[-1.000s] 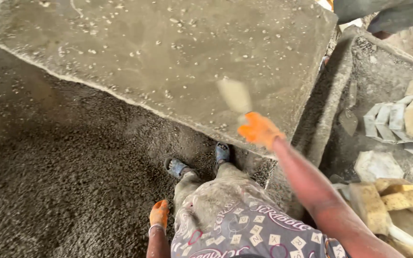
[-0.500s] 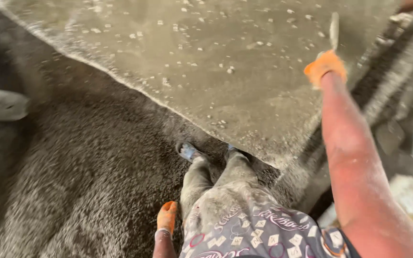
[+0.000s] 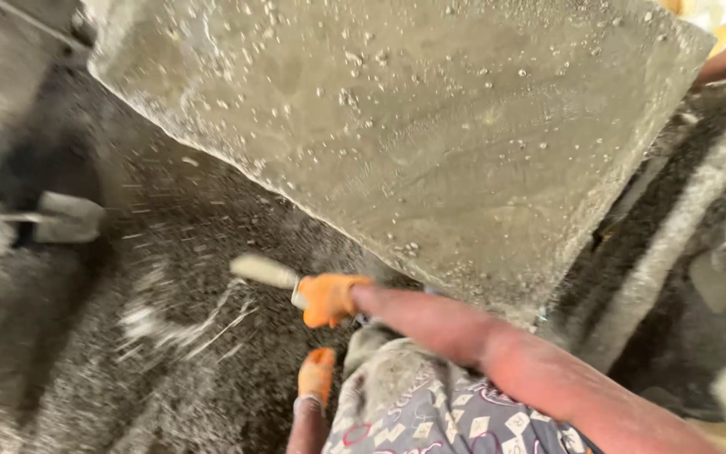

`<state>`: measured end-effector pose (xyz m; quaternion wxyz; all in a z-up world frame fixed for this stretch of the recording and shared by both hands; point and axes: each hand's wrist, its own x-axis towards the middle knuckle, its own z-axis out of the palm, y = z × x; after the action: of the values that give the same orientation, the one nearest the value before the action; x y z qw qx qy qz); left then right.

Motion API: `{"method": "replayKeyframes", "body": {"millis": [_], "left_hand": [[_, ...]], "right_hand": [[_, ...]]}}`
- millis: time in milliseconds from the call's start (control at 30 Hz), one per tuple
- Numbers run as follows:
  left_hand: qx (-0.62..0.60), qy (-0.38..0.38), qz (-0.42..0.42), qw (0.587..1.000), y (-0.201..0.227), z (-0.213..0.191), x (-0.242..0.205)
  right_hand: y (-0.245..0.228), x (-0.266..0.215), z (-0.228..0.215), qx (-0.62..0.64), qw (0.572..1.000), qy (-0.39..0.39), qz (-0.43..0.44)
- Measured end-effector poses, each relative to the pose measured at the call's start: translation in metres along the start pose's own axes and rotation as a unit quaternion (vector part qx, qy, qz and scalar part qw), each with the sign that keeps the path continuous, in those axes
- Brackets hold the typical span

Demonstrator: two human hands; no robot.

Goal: Placing hexagonal molds on a flat surface and filling them with wet concrete mix using a trowel.

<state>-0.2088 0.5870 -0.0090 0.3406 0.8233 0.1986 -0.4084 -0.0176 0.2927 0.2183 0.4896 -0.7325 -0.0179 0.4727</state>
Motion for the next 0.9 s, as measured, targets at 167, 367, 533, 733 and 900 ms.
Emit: {"method": "replayKeyframes", "body": {"millis": [167, 367, 533, 733, 900], "left_hand": [[-0.094, 0.006, -0.010, 0.996, -0.020, 0.011, 0.002], [-0.056, -0.033, -0.067, 0.996, -0.087, 0.019, -0.029], [-0.060, -0.030, -0.106, 0.992, -0.104, 0.011, -0.043], [-0.095, -0.007, -0.089, 0.991, -0.077, 0.007, -0.037], [-0.156, -0.004, -0.050, 0.987, -0.066, 0.012, -0.007]], "right_hand": [[0.044, -0.111, -0.114, -0.094, 0.963, 0.251, 0.033], [0.345, -0.165, -0.276, -0.188, 0.765, 0.527, 0.320], [0.322, -0.079, -0.270, -0.264, 0.796, 0.463, 0.288], [0.238, 0.066, -0.154, -0.280, 0.855, 0.356, 0.254], [0.014, 0.085, -0.038, -0.140, 0.980, 0.100, 0.104]]}}
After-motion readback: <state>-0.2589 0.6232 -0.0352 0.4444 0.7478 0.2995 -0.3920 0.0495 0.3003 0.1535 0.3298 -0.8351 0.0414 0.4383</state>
